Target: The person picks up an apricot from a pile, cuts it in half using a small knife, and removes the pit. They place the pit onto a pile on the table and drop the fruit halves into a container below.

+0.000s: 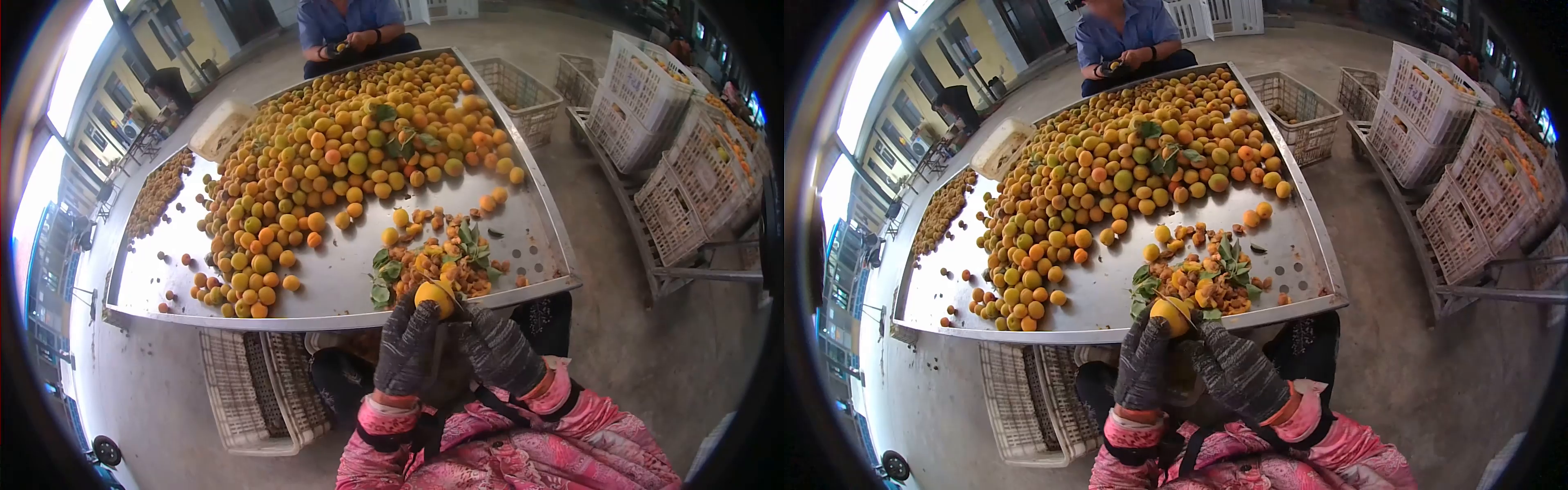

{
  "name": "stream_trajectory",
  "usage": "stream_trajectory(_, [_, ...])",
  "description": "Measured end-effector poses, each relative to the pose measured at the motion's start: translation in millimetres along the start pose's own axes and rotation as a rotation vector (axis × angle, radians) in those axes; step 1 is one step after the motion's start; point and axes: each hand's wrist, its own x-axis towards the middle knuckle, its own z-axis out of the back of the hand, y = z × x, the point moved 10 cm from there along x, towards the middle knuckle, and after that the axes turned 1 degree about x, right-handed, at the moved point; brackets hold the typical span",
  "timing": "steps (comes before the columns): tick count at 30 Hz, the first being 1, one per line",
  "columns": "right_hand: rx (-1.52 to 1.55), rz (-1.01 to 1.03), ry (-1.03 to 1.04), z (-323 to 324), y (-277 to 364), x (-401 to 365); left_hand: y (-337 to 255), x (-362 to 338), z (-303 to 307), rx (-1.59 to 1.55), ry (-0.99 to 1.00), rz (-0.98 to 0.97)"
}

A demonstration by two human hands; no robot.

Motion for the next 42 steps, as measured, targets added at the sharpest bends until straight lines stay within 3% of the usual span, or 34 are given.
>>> stream_trajectory(4, [-0.378, 0.335, 0.108, 2.5, 30.5, -1.6, 10.5, 0.8, 8.2, 0.043, 0.098, 0.167])
stream_trajectory(5, [-0.378, 0.333, 0.110, 3.5, 30.7, 1.0, 9.7, 1.4, 9.2, 0.042, 0.098, 0.170])
stream_trajectory(7, [0.155, -0.091, 0.269, -6.4, -4.6, 9.6, 0.4, 4.4, 0.1, 0.025, 0.200, 0.118])
stream_trajectory(8, [0.155, -0.091, 0.269, -3.0, -5.5, 10.7, -1.5, 5.8, 3.1, 0.025, 0.200, 0.118])
stream_trajectory(10, [-0.226, 0.288, 0.269, 4.1, 23.5, 7.7, 1.6, 7.3, 5.5, 0.250, 0.264, 0.144])
stream_trajectory(13, [-0.092, 0.236, 0.363, 6.1, 20.3, 14.9, 1.5, 6.5, 2.0, 0.231, 0.309, 0.152])
stream_trajectory(17, [-0.258, 0.304, 0.242, -9.2, 22.8, -1.5, -2.9, -0.5, -2.7, 0.285, 0.200, -0.047])
stream_trajectory(19, [-0.405, 0.264, 0.071, -7.9, 33.6, -1.0, 12.4, -1.8, 5.8, -0.105, 0.043, 0.016])
stream_trajectory(20, [-0.406, 0.265, 0.069, -14.9, 36.9, -2.3, 23.9, -2.2, 8.7, -0.105, 0.044, 0.013])
stream_trajectory(22, [-0.247, -0.087, 0.046, -19.0, 7.0, -2.3, -6.2, -19.7, 4.4, 0.869, -0.088, -0.598])
stream_trajectory(23, [-0.246, -0.087, 0.049, -20.4, 9.2, 0.0, -4.0, -21.1, 2.2, 0.869, -0.090, -0.596])
stream_trajectory(25, [0.216, -0.331, -0.084, -11.3, -12.6, 1.4, 26.1, -5.0, 18.9, 0.203, -0.148, -0.083])
stream_trajectory(26, [0.216, -0.331, -0.084, -12.3, -20.5, -1.9, 19.7, -4.3, 17.9, 0.202, -0.147, -0.083])
stream_trajectory(28, [-0.214, 0.161, -0.024, -14.6, 5.6, -7.7, -1.7, -3.0, -3.3, 0.360, 0.089, -0.179])
stream_trajectory(29, [-0.212, 0.162, -0.023, -8.8, 1.4, -5.6, -10.0, 0.1, -0.5, 0.360, 0.086, -0.179])
stream_trajectory(31, [-0.061, 0.215, 0.162, -13.2, 1.1, 3.4, 15.5, 3.9, 4.7, 0.160, 0.133, 0.201])
stream_trajectory(32, [-0.060, 0.214, 0.161, -12.4, -0.6, 1.8, 20.8, 2.0, 6.6, 0.161, 0.133, 0.202])
stream_trajectory(34, [-0.174, 0.272, 0.159, -13.2, 0.2, 0.2, 5.3, 1.2, 3.8, 0.422, 0.118, -0.091])
stream_trajectory(35, [-0.172, 0.269, 0.159, -17.1, 5.5, -0.5, 9.8, -1.4, -1.3, 0.423, 0.119, -0.088])
stream_trajectory(37, [0.244, -0.208, 0.085, -19.7, -23.7, 0.9, 11.6, -6.2, 5.5, -0.079, -0.119, -0.011])
stream_trajectory(38, [0.240, -0.205, 0.086, -19.6, -27.9, -1.6, 13.1, -4.7, 6.1, -0.083, -0.118, -0.014])
stream_trajectory(40, [-0.086, 0.223, 0.036, -13.1, 3.6, -9.2, 9.3, -6.2, 3.2, -0.019, -0.032, -0.105])
stream_trajectory(41, [-0.086, 0.219, 0.036, -5.8, 6.2, -7.4, 9.2, -6.6, 4.9, -0.018, -0.031, -0.100])
stream_trajectory(42, [0.437, -0.286, 0.211, -12.2, -28.3, -2.4, 7.0, -7.2, 2.6, -0.039, 0.019, -0.105])
